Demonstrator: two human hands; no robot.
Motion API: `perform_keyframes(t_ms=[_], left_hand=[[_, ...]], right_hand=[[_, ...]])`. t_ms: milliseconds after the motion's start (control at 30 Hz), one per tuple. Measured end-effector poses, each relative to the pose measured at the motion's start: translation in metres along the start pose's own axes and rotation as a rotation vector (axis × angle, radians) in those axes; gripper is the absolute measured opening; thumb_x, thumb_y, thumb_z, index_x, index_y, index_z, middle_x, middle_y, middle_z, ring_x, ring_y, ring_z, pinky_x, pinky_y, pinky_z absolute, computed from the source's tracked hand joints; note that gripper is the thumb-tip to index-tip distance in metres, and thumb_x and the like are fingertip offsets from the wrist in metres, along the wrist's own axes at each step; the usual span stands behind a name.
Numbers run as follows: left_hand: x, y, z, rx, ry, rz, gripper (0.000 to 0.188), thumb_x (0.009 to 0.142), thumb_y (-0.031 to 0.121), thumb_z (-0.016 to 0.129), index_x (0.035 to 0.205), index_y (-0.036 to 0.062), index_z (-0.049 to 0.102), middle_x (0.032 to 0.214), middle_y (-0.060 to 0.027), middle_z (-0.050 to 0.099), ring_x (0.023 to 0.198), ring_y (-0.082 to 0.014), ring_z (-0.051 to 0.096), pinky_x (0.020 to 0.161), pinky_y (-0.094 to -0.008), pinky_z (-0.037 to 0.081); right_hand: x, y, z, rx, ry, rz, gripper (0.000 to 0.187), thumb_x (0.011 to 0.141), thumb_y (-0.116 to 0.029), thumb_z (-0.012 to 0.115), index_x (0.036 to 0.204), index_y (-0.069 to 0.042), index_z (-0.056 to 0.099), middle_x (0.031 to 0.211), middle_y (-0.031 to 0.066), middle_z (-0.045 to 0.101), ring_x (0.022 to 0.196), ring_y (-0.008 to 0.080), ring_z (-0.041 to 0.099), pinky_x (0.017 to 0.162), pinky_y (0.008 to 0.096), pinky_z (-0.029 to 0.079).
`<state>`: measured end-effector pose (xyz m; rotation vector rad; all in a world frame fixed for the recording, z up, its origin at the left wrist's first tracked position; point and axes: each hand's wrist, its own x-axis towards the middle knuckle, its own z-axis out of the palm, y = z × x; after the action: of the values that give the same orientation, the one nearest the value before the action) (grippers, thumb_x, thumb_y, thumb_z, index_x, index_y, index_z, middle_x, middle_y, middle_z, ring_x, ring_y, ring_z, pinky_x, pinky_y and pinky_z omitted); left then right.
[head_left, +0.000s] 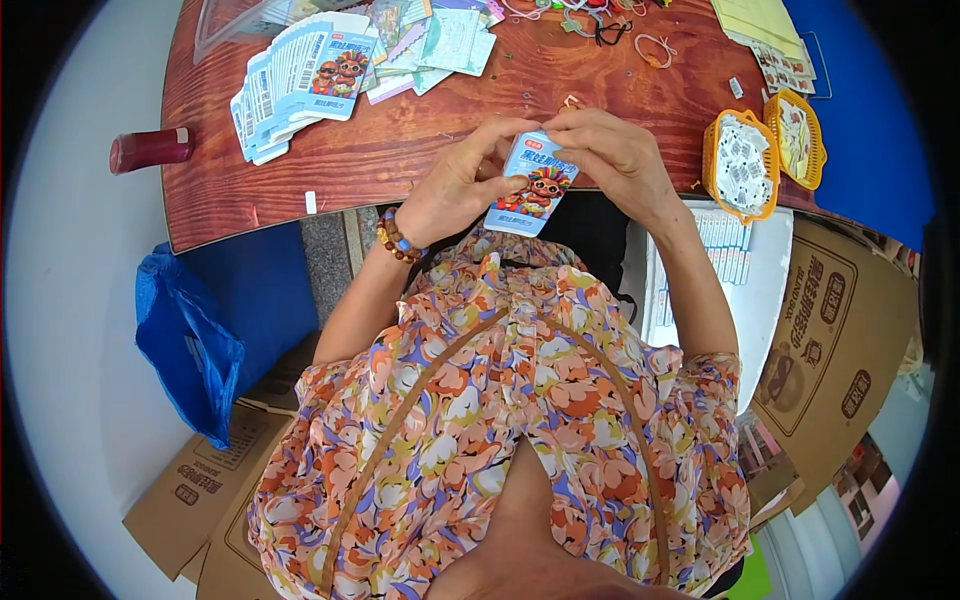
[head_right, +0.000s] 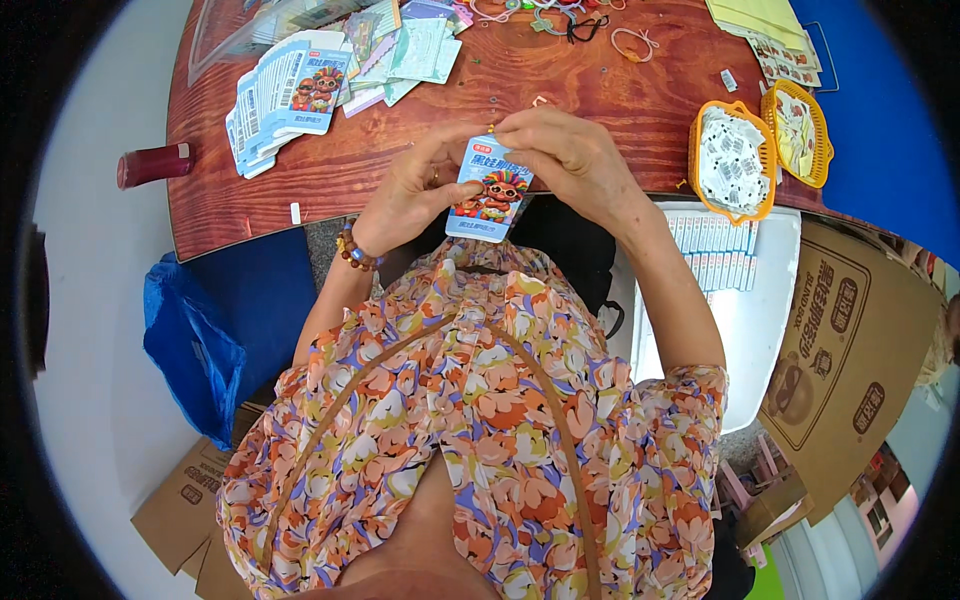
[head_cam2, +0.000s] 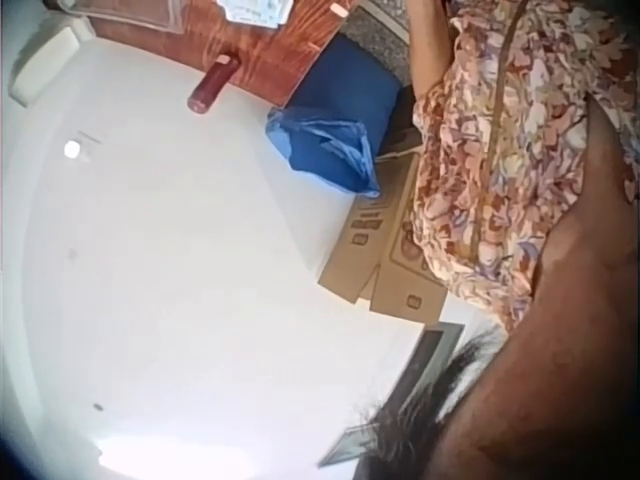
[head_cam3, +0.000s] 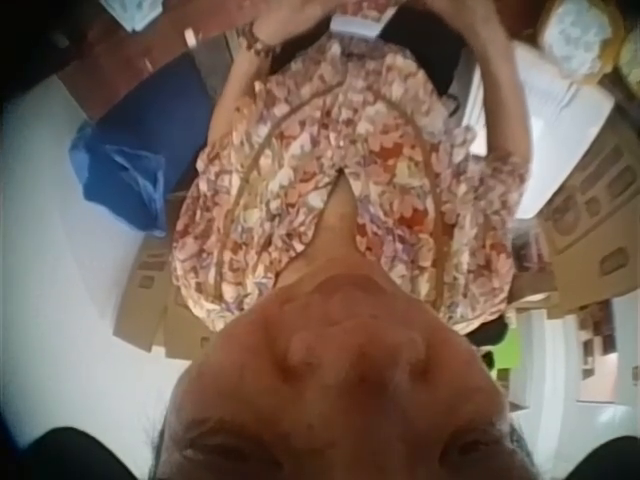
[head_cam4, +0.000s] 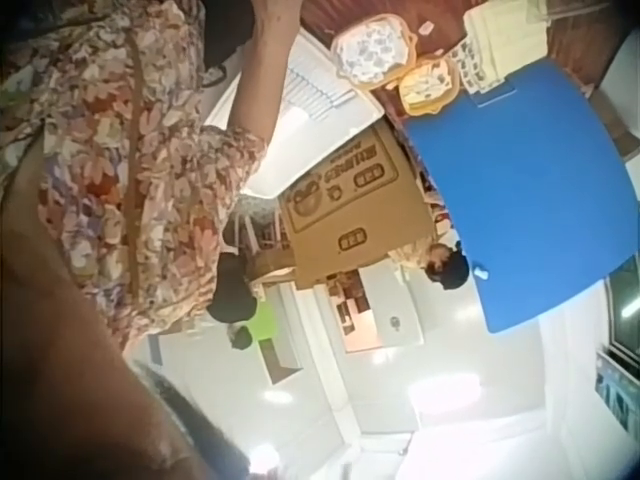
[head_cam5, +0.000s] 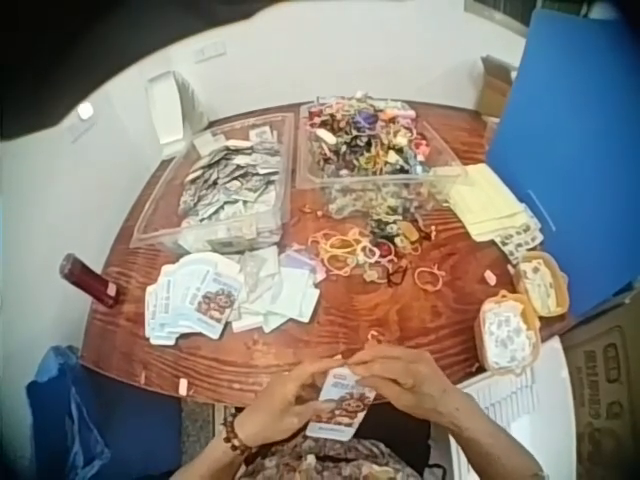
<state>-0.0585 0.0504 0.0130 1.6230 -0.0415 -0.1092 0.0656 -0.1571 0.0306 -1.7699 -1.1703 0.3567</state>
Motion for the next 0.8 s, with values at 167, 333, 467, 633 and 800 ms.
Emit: perform_keyframes(t_ms=[167,333,467,633,800], left_hand=[[0.002,0.003,0.008,-0.042,0.113,-0.066,0.070,0.087,0.000,0.069,0.149,0.0124,0.038,0.094,-0.0069,0.061,0.082,-0.0142,0.062,0.072,-0.0300,0.053],[0.003,0.000,0.009,0.008,0.077,-0.028,0.076,0.087,0.000,0.068,0.153,0.0137,0.031,0.092,-0.0081,0.061,0.080,-0.0143,0.063,0.071,-0.0304,0.054],[0.003,-0.005,0.006,0.087,0.034,-0.018,0.078,0.088,0.000,0.067,0.154,0.0141,0.029,0.092,-0.0083,0.062,0.080,-0.0141,0.064,0.071,-0.0301,0.054],[0.001,-0.012,0.008,0.016,0.063,-0.080,0.073,0.089,0.002,0.067,0.153,0.0141,0.033,0.095,-0.0079,0.063,0.083,-0.0139,0.064,0.074,-0.0296,0.054],[0.009,-0.013,0.008,-0.006,0.102,-0.032,0.070,0.088,0.003,0.069,0.150,0.0122,0.037,0.099,-0.0079,0.064,0.086,-0.0135,0.064,0.075,-0.0297,0.054]], right_hand=[[0.003,0.000,0.013,-0.047,0.079,0.041,0.024,0.087,-0.001,0.065,0.110,-0.001,0.070,0.116,0.0093,0.069,0.110,0.0236,0.065,0.093,0.0335,0.052],[0.011,0.005,0.003,0.065,0.021,0.011,0.024,0.089,-0.003,0.065,0.112,-0.001,0.070,0.115,0.0090,0.069,0.109,0.0220,0.066,0.092,0.0340,0.051],[0.013,0.005,0.004,0.129,-0.089,0.074,0.027,0.090,-0.004,0.064,0.116,-0.002,0.068,0.115,0.0086,0.067,0.106,0.0218,0.065,0.091,0.0329,0.051],[0.011,0.015,0.014,0.114,-0.083,0.037,0.032,0.090,-0.005,0.064,0.122,-0.003,0.066,0.118,0.0090,0.066,0.108,0.0215,0.064,0.092,0.0317,0.049],[0.006,0.023,0.020,0.301,0.074,0.207,0.028,0.091,-0.006,0.064,0.118,0.000,0.068,0.114,0.0096,0.069,0.106,0.0213,0.064,0.093,0.0317,0.049]])
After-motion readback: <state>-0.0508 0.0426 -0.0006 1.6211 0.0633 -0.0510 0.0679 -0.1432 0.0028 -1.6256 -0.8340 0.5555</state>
